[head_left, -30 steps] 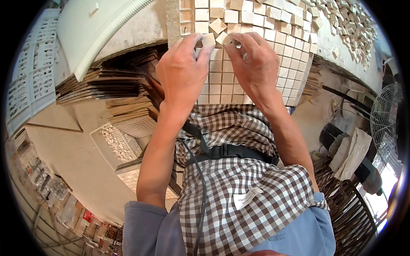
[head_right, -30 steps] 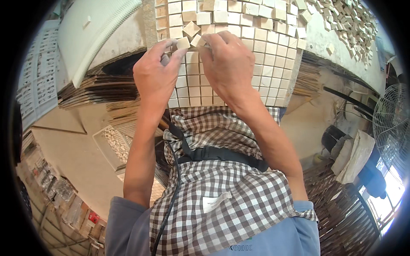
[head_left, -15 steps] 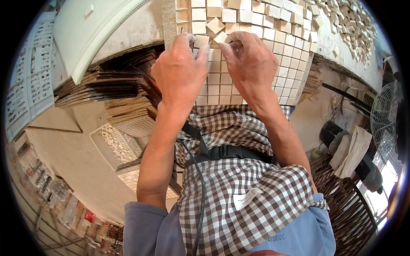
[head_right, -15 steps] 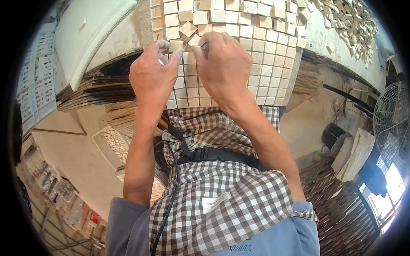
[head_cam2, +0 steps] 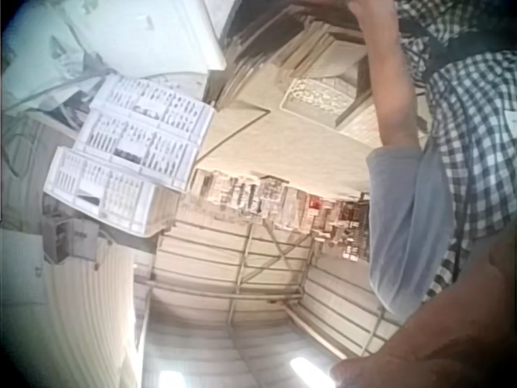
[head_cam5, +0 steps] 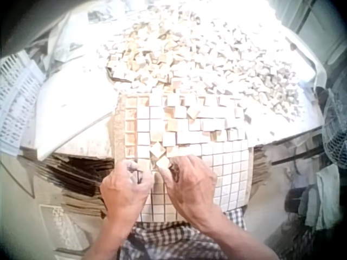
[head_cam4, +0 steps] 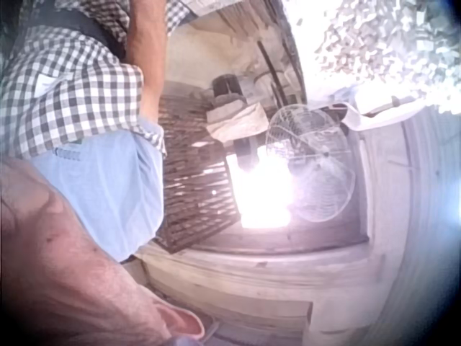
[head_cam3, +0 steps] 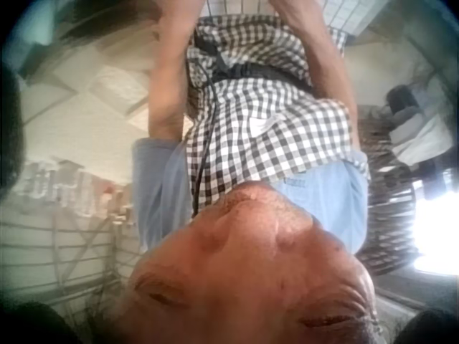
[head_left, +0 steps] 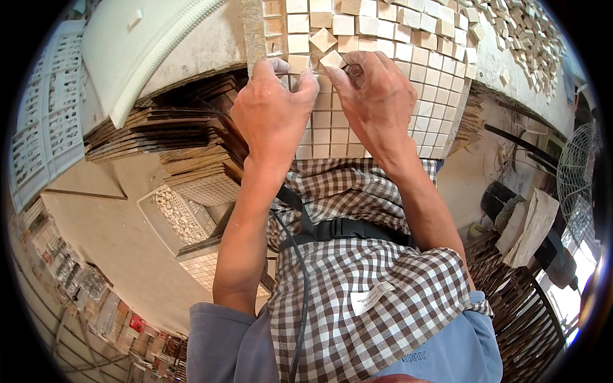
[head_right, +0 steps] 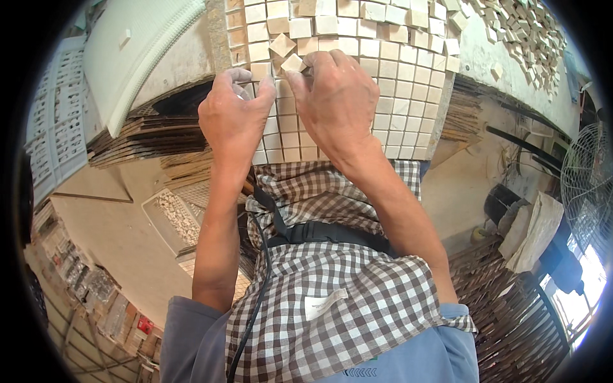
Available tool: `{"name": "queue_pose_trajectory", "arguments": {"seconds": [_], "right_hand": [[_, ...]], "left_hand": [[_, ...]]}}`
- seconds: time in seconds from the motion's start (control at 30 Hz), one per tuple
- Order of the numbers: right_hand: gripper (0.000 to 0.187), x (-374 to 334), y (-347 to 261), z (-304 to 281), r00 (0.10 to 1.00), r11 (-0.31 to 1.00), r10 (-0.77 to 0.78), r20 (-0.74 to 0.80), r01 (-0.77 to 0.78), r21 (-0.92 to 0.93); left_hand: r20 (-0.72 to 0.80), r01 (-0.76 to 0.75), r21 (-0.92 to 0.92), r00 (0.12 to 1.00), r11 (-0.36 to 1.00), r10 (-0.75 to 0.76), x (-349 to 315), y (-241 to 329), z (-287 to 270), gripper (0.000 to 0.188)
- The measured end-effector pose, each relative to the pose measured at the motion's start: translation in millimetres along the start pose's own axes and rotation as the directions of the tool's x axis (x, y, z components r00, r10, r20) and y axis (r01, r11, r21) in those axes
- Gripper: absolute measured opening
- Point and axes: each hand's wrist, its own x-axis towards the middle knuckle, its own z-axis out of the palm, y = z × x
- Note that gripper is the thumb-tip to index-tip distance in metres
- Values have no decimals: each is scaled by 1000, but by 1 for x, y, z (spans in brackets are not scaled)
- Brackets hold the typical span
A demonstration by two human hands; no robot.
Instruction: The person places small, white, cube-shaped wooden blocks into a grid-like structure. They pick up blocks from a pile and fit them into the grid one by one, occasionally adjusting their position to ensure a snug fit.
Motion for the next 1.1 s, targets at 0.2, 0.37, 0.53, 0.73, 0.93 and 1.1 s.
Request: {"name": "queue_pose_trajectory", "arguments": {"seconds": [0.2,0.37,0.53,0.73,0.93,1.1], "right_hand": [[19,1,-5,8,998,999,-12,-61,15,45],[17,4,-7,12,998,998,13,-60,-9,60],[16,4,-6,10,997,998,17,-76,-12,61],[12,4,-5,10,997,997,62,-39,-61,39],[11,1,-3,-2,1000,997,-14,16,12,75],[11,1,0,3,1000,998,-4,-1,4,63]], "left_hand": [[-78,-21,20,997,1000,23,-6,4,7,36],[-81,23,-16,996,1000,-25,-8,3,9,37],[-70,35,-104,997,994,-42,-6,0,10,37],[-101,-14,-117,995,993,2,-5,-8,11,41],[-120,-163,-215,983,963,140,-11,-2,-4,22],[-162,-309,-109,943,945,290,-8,-2,10,9]]}}
